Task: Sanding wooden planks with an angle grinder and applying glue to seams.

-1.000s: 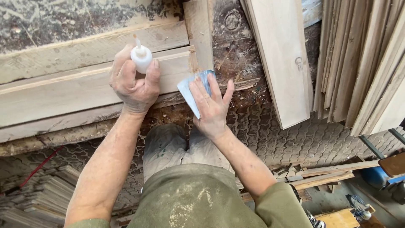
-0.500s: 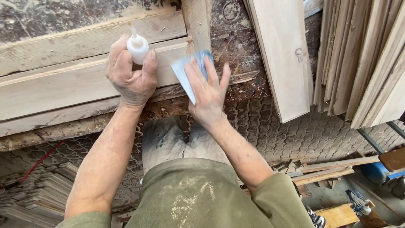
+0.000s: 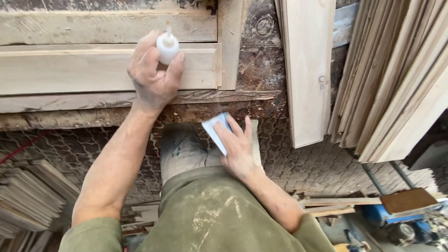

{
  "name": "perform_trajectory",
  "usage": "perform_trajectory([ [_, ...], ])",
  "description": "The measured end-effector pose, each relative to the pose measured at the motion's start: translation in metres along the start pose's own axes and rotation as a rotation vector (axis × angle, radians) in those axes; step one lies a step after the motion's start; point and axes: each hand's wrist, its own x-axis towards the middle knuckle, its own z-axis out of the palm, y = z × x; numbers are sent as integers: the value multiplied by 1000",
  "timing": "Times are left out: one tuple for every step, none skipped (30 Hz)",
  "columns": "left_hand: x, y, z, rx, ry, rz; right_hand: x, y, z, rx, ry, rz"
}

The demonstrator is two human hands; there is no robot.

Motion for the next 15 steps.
perform_trajectory([
  [-14, -1, 6, -1, 29, -49, -14, 18, -5, 115, 79, -105],
  [-30, 0, 10, 7, 60, -102, -27, 36, -10, 238, 153, -213],
  [-43, 17, 11, 19, 70, -117, -26, 60, -22, 244, 135, -224],
  [-56, 33, 11, 12, -33, -252, -23, 83, -32, 73, 215, -217],
  [-68, 51, 13, 2, -137, -387, -20, 107, -42, -97, 295, -210],
  [-77, 59, 18, 8, -134, -393, -8, 139, -45, -92, 290, -215],
  [-85, 67, 25, 36, -199, -480, 5, 171, -49, -93, 387, -251],
  [-93, 74, 28, 67, -271, -564, 16, 200, -48, -90, 488, -281],
  [-82, 83, 30, 75, -275, -567, 32, 186, -63, -81, 488, -279],
  [-72, 92, 32, 65, -259, -583, 46, 170, -77, -68, 485, -315],
  [-61, 100, 34, 54, -243, -599, 61, 156, -91, -54, 483, -351],
  [-62, 100, 36, 57, -247, -606, 57, 162, -83, -50, 478, -346],
  [-62, 99, 37, 56, -262, -620, 53, 168, -74, -133, 494, -364],
  [-61, 98, 39, 56, -267, -630, 52, 175, -67, -217, 515, -391],
  [-61, 99, 41, 61, -262, -632, 54, 172, -70, -213, 514, -396],
])
